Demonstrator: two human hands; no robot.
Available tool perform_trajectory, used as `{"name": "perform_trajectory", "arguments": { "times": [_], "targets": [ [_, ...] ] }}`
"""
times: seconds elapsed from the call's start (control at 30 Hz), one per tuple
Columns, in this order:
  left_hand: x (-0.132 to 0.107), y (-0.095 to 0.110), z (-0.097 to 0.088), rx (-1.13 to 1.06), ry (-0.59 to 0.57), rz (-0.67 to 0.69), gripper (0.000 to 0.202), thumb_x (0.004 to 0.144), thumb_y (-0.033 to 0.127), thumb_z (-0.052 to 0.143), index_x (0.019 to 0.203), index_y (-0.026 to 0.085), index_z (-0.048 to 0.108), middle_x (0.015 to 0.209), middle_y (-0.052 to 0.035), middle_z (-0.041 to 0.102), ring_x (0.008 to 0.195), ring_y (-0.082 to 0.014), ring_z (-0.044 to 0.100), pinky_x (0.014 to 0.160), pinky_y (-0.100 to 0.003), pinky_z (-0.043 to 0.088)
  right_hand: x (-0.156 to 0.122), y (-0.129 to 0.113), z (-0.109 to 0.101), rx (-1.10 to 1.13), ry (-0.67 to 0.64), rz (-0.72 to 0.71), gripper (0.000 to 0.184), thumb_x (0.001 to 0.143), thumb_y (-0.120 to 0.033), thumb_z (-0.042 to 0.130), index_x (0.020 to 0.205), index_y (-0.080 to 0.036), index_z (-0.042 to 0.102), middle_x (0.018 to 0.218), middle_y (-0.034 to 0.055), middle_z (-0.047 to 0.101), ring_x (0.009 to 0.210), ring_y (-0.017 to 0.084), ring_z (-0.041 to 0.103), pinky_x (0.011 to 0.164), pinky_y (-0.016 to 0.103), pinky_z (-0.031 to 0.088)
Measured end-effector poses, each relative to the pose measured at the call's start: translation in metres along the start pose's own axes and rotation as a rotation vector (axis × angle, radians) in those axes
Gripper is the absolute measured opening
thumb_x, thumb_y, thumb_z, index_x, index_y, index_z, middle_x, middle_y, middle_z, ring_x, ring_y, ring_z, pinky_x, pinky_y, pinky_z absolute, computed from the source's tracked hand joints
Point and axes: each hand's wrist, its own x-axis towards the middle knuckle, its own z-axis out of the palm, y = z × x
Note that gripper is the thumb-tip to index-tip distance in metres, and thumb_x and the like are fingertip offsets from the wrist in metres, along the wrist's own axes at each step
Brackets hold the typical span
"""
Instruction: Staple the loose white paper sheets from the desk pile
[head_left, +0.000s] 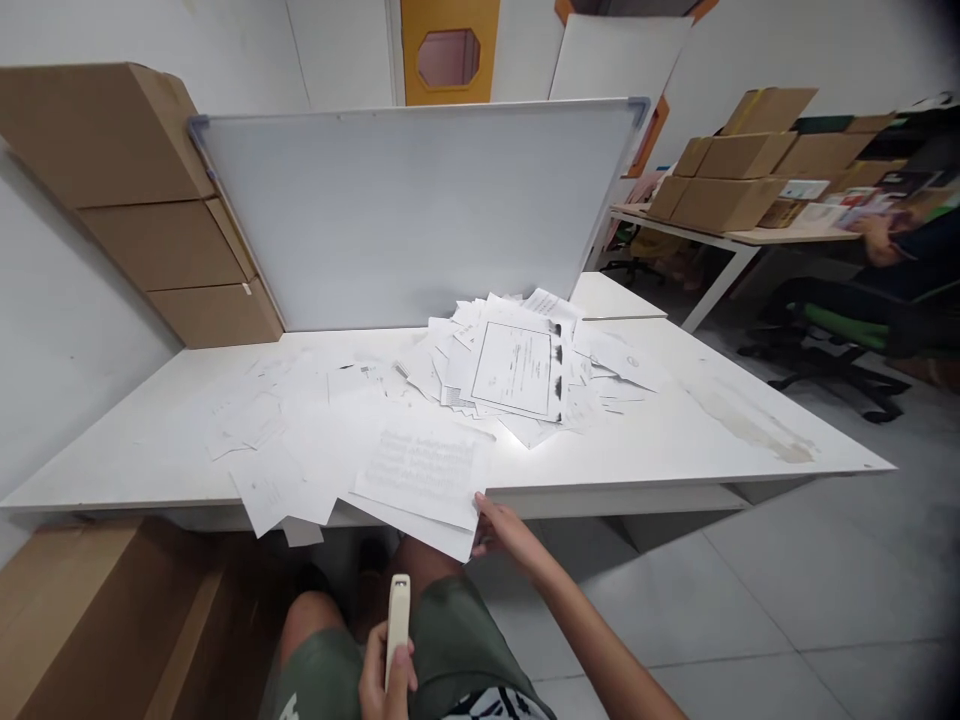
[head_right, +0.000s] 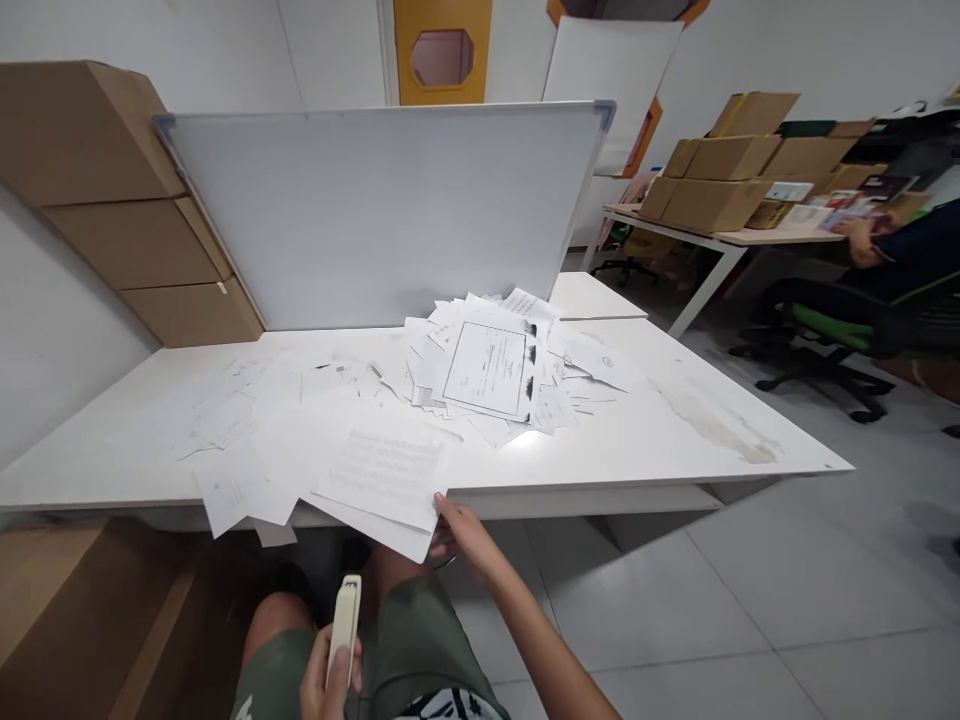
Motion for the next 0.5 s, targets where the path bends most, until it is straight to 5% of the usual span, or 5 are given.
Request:
{"name": "perform_trajectory", "arguments": {
  "times": [0.23,0.5],
  "targets": [
    [0.017,-0.006,0.02,0.04,-0.088,-0.089,0.044,0.076,0.063,0.05,0.068,0.02,0.052,0.048,0.0062,0.037,0.047,-0.0106,0.033,0.051,-0.025,0.026,-0.003,0.008,0.032,0.222,0.067,-0.097,0.055,0.054,-0.057,0.077,0.091,-0.018,0.068,0.095,0.0087,0.073,0.091,0.028,0.064,0.085,0.041,0.048],
    [0.018,-0.006,0.02,-0.029,-0.091,-0.143,0.045,0.076,0.064,0.051,0.069,0.02,0.053,0.048,0.0061,0.038,0.047,-0.0093,0.033,0.049,-0.024,0.024,-0.033,0.022,0.04,0.375,0.005,-0.063,0.053,0.055,-0.041,0.083,0.101,-0.021,0.066,0.11,0.0087,0.071,0.1,0.028,0.064,0.097,0.045,0.043]
  ]
}}
